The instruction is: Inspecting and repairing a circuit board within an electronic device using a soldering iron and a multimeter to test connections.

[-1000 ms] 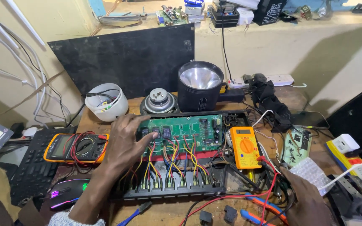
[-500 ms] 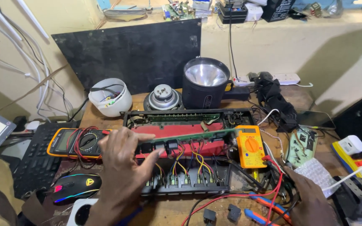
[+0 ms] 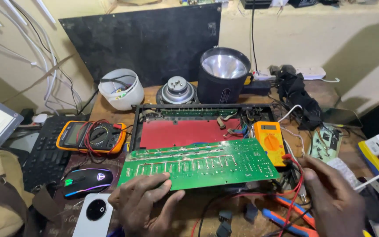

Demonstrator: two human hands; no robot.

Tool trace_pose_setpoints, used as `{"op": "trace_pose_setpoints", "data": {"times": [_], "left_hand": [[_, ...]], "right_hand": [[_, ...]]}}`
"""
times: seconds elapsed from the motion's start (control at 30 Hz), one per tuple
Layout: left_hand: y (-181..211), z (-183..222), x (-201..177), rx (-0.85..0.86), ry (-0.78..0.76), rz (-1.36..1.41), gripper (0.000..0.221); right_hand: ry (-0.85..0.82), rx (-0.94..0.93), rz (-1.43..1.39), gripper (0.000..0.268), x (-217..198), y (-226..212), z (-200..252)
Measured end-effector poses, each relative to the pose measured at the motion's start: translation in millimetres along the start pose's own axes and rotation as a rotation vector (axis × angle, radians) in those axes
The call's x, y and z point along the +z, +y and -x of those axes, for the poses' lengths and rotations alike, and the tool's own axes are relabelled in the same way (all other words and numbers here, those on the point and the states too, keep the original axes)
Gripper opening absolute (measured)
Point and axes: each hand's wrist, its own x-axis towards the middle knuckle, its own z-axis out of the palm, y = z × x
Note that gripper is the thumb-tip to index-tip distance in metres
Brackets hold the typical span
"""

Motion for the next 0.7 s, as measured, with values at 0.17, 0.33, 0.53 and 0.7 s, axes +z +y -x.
{"op": "trace_pose_setpoints", "data": {"times": [0.17, 0.33, 0.53, 0.7], "left_hand": [[14, 14, 0, -0.113, 0.076, 0.019, 0.012], [5, 15, -13, 0.015, -0.065, -0.017, 0.019], [11, 11, -2, -0.118, -0.041, 0.121, 0.015], [-3, -3, -12, 0.004, -0.087, 0.077, 0.018]], "right_hand": [[-0.322, 0.359, -0.397, 0.05, 28, -19, 6], [-0.375, 0.254, -0.322, 0.06, 46, -11, 7], [-0.354, 0.088, -0.144, 0.044, 46, -1, 2], [-0.355, -0.004, -0.186, 0.039, 53, 6, -4]]}}
